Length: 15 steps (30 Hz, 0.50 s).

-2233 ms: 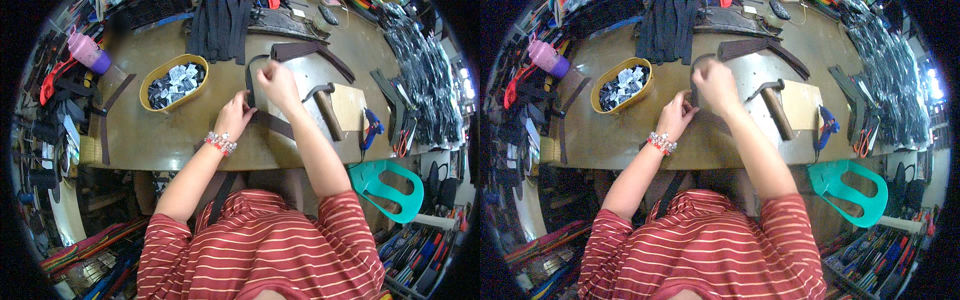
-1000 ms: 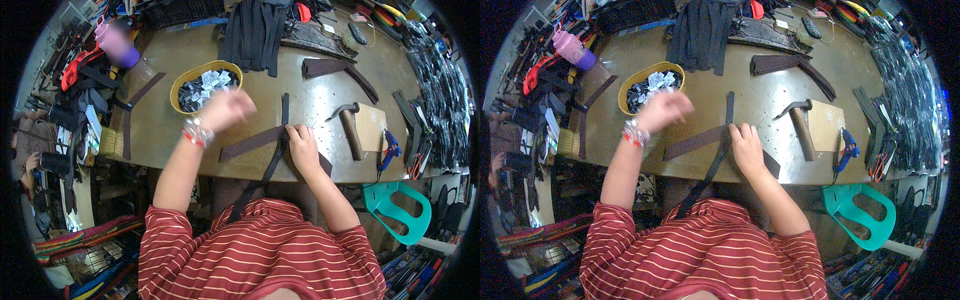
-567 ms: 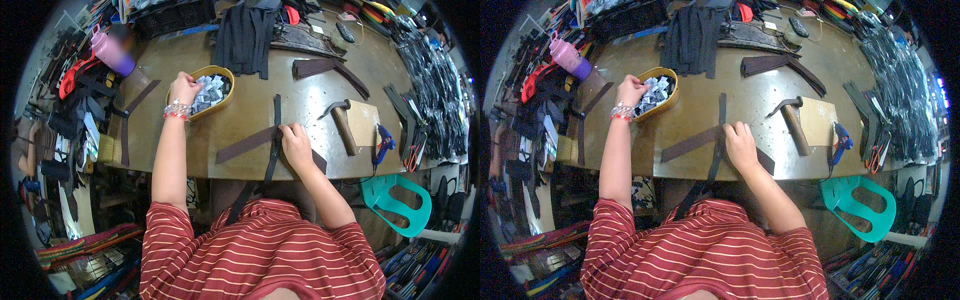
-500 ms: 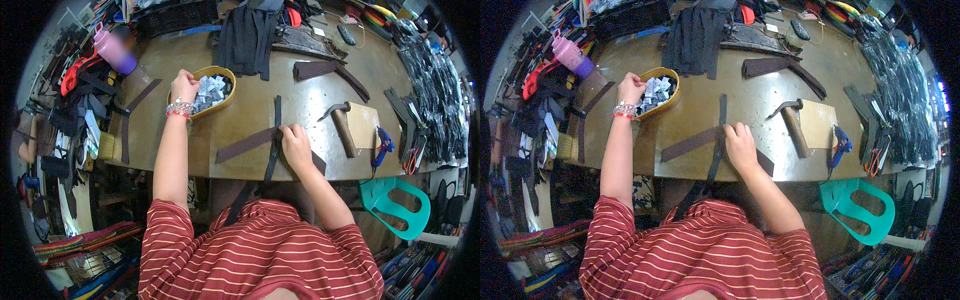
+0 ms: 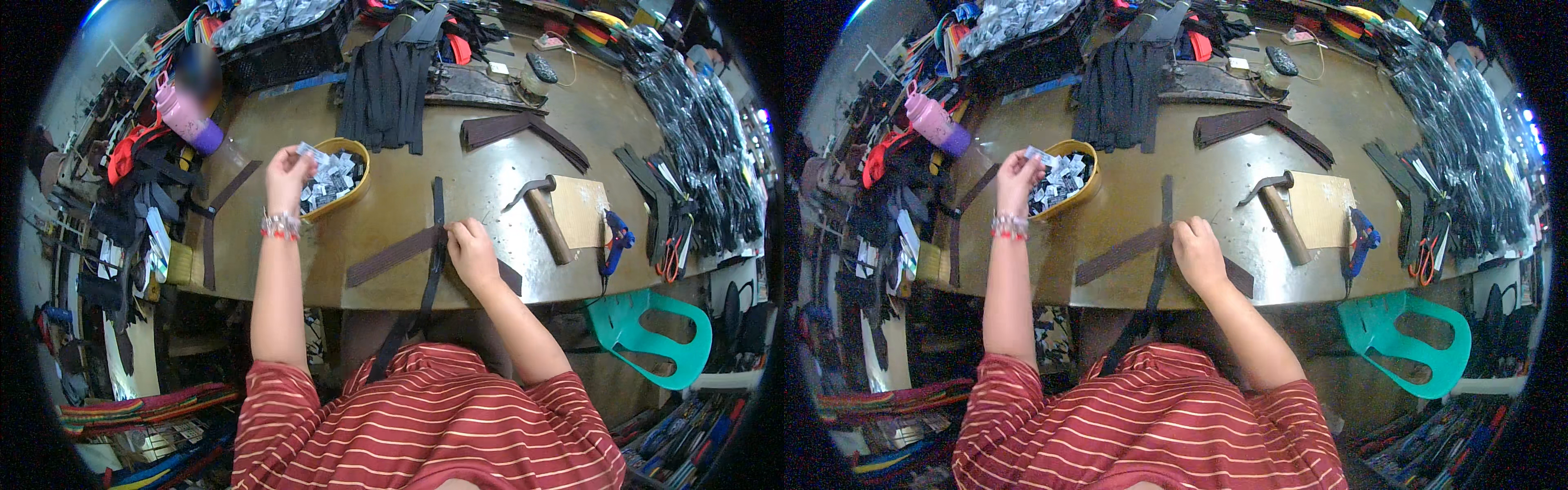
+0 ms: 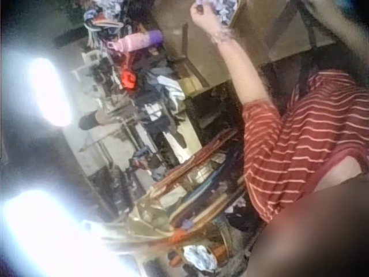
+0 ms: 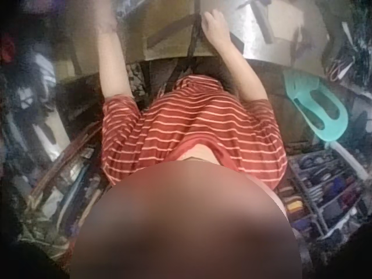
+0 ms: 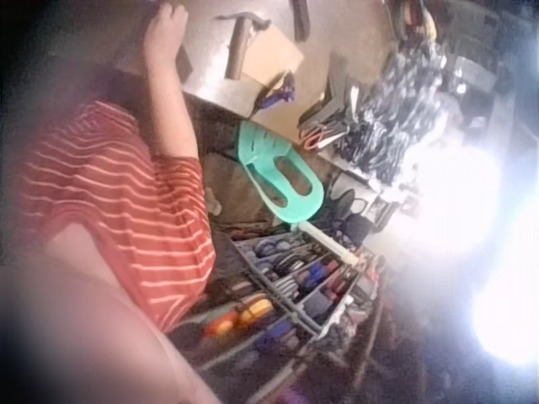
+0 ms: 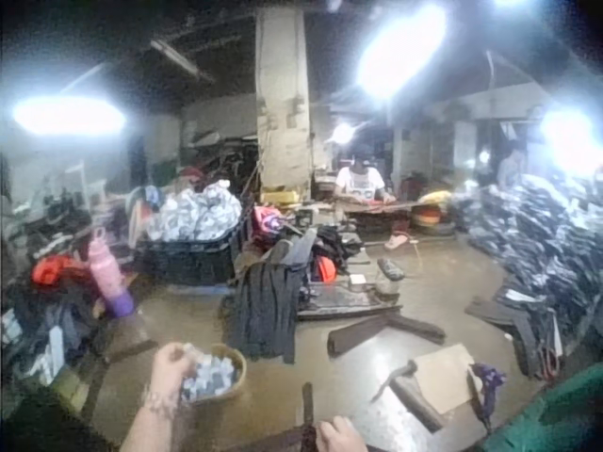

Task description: The person handles small white labels and plastic bags, then uses a hot glue gun to attach labels to dark fabric straps on a workbench. The person repeatedly applies glue and presses labels onto the straps, organizing the finished pieces on the table.

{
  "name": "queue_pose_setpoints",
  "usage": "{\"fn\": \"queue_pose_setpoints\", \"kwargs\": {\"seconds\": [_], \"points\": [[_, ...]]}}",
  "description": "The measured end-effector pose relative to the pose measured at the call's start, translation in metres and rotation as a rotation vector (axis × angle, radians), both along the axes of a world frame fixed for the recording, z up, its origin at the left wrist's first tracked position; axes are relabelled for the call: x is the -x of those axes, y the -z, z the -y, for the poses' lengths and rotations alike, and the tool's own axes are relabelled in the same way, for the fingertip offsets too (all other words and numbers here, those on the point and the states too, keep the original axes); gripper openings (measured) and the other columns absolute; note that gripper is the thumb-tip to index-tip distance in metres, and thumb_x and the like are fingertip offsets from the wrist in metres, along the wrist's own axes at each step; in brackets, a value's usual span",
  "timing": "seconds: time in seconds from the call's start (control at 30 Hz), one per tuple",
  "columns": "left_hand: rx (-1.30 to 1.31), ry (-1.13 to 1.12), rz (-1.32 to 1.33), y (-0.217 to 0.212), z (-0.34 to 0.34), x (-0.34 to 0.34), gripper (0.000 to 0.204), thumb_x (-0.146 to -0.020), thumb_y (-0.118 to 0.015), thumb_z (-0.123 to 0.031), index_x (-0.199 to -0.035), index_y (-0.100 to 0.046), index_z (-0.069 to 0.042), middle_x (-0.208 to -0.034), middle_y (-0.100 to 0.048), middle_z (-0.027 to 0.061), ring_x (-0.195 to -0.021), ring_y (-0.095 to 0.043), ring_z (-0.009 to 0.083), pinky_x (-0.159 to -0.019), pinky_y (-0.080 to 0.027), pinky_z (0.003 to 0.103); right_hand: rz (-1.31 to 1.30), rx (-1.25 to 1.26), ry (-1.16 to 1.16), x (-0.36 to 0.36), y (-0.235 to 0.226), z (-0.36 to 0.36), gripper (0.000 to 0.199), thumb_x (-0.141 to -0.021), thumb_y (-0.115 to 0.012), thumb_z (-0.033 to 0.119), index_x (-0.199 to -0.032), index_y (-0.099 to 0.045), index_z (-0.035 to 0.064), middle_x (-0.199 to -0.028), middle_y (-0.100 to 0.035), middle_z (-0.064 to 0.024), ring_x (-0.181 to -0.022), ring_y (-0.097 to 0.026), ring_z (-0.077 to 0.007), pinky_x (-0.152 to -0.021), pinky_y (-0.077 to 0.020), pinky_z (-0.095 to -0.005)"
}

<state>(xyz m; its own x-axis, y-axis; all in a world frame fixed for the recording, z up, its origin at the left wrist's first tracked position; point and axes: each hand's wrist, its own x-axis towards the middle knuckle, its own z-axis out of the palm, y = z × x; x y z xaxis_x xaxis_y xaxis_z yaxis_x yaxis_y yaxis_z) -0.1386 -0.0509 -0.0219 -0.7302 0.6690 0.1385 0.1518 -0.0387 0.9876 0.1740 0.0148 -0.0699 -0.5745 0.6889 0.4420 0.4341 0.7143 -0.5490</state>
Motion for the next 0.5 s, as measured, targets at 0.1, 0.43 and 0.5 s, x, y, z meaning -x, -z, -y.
{"fn": "queue_pose_setpoints", "kwargs": {"seconds": [0.1,0.43,0.5], "points": [[-0.186,0.17,0.308,-0.004,0.012,-0.074,0.014,-0.087,-0.065,-0.008,-0.099,-0.059,-0.006,-0.093,-0.065,0.0028,-0.074,-0.06,0.0072,-0.063,-0.05,0.021,-0.284,0.513,-0.099,-0.006,-0.033,0.01,0.018,-0.082,-0.065,0.001,-0.1,-0.063,-0.0022,-0.089,-0.065,-0.012,-0.078,-0.064,-0.0222,-0.072,-0.0521,-0.0298],[-0.236,0.473,0.501,-0.012,0.034,-0.195,0.019,-0.09,-0.063,-0.011,-0.107,-0.06,-0.004,-0.104,-0.063,0.0001,-0.088,-0.056,0.0071,-0.074,-0.046,0.021,-0.826,0.965,-0.219,-0.002,-0.067,0.032,0.022,-0.085,-0.067,0.003,-0.104,-0.064,-0.0063,-0.095,-0.068,-0.0103,-0.082,-0.063,-0.0119,-0.074,-0.0526,-0.0252],[-0.277,0.448,0.408,-0.015,0.036,-0.198,0.019,-0.088,-0.065,-0.007,-0.106,-0.06,-0.002,-0.104,-0.063,0.0022,-0.092,-0.058,0.0091,-0.079,-0.048,0.023,-0.742,0.952,-0.159,-0.01,-0.069,0.031,0.018,-0.085,-0.067,0.003,-0.101,-0.065,-0.0056,-0.09,-0.069,-0.0093,-0.077,-0.063,-0.0109,-0.069,-0.0523,-0.0241]]}}
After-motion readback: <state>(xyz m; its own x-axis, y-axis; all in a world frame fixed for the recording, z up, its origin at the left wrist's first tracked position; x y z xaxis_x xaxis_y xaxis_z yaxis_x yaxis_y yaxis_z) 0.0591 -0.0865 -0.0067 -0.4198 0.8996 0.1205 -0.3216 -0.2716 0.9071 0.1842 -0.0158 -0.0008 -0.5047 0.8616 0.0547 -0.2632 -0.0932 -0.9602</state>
